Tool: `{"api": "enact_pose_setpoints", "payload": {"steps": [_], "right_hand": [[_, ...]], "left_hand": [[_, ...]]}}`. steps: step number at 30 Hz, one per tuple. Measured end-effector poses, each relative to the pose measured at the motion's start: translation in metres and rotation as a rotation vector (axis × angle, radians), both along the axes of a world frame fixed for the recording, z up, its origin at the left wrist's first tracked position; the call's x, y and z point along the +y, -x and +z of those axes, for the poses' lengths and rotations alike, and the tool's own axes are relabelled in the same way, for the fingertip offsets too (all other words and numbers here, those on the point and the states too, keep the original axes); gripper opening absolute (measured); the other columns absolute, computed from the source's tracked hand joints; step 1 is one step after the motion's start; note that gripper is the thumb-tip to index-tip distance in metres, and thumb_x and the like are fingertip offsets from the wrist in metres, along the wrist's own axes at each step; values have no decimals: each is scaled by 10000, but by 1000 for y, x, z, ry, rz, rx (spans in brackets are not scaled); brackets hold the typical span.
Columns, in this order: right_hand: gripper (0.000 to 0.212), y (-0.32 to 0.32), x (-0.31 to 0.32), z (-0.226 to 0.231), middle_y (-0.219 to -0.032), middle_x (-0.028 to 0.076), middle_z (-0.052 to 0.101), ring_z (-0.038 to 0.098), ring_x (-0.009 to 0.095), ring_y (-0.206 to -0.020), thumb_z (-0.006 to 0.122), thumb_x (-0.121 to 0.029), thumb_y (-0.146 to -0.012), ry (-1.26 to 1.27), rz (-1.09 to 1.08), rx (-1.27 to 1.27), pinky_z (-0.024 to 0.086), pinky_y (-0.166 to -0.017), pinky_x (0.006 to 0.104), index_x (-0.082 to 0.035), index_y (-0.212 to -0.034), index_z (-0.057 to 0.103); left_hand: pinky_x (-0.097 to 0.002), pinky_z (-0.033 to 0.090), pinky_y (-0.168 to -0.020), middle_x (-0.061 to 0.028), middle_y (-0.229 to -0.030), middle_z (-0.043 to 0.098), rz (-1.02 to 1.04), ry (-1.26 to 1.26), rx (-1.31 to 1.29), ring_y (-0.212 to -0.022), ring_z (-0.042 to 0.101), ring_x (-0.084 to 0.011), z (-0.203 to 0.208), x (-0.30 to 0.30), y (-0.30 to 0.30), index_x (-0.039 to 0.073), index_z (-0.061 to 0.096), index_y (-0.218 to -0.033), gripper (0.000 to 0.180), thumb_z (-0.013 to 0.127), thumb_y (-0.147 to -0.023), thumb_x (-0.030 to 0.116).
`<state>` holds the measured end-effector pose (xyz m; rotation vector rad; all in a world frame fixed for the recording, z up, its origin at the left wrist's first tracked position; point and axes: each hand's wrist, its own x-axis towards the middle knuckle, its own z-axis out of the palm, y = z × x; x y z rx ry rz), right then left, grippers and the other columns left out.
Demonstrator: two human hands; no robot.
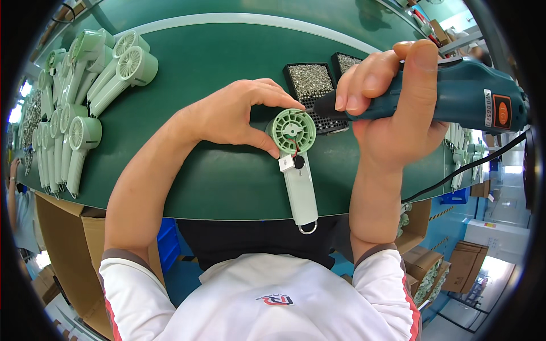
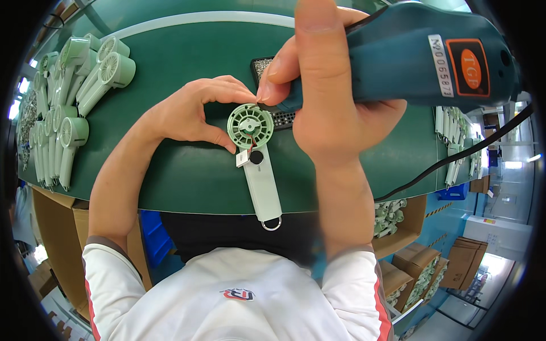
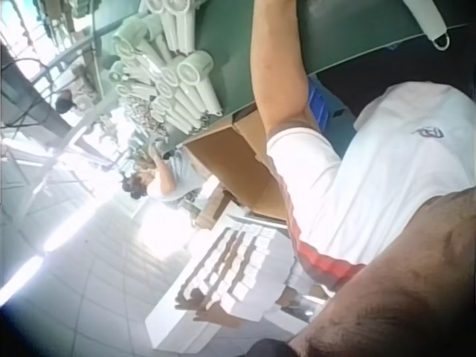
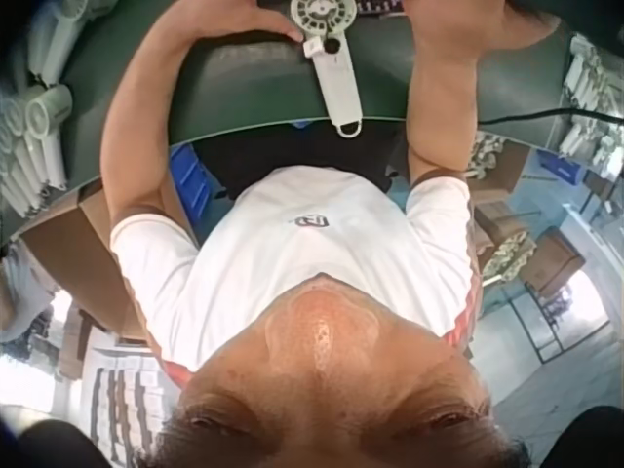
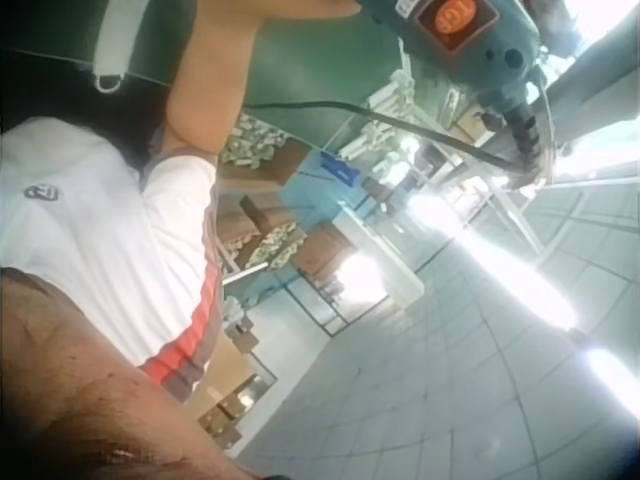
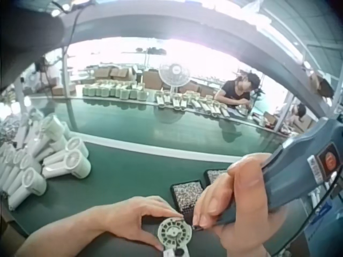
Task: Assembling handheld portable fans using an electric screwdriver on an assembly line.
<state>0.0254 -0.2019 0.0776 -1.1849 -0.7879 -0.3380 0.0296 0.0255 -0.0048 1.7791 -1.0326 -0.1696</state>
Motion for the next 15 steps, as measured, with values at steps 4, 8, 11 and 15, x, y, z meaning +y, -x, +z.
{"api": "enact_pose_setpoints", "payload": {"steps": [4, 8, 11, 15], "right_hand": [[242, 2, 11, -2, -673, 74, 606, 530, 173, -462, 581, -235, -1067, -37, -30, 11, 452, -428, 355, -17, -1084, 686], [212, 6, 24, -2, -661, 85, 612, 537, 178, -459, 604, -195, -1054, -71, -66, 22, 460, -423, 360, 1, -1067, 684], [180, 11, 29, 0, -661, 91, 617, 542, 177, -460, 621, -165, -1043, -40, -129, 32, 466, -425, 366, 5, -1054, 679], [166, 6, 29, -2, -656, 96, 615, 547, 181, -459, 633, -143, -1034, -31, -82, 11, 475, -429, 366, 19, -1035, 669]], "left_hand": [[-413, 497, -1018, -131, -1160, 729, 14, 3, 10, -1169, 631, -301, -5, 3, -2, 41, 705, -1282, 707, 964, -641, 189], [-411, 512, -994, -146, -1165, 725, 20, 2, -36, -1159, 640, -311, -7, 4, -1, 21, 703, -1272, 711, 965, -645, 231], [-407, 520, -978, -156, -1163, 720, 28, -11, -49, -1147, 648, -322, -7, 4, -1, 8, 701, -1268, 722, 965, -646, 265], [-402, 527, -961, -164, -1156, 715, 26, -19, -57, -1130, 654, -325, -8, 1, -4, -1, 698, -1269, 734, 964, -648, 285]]}}
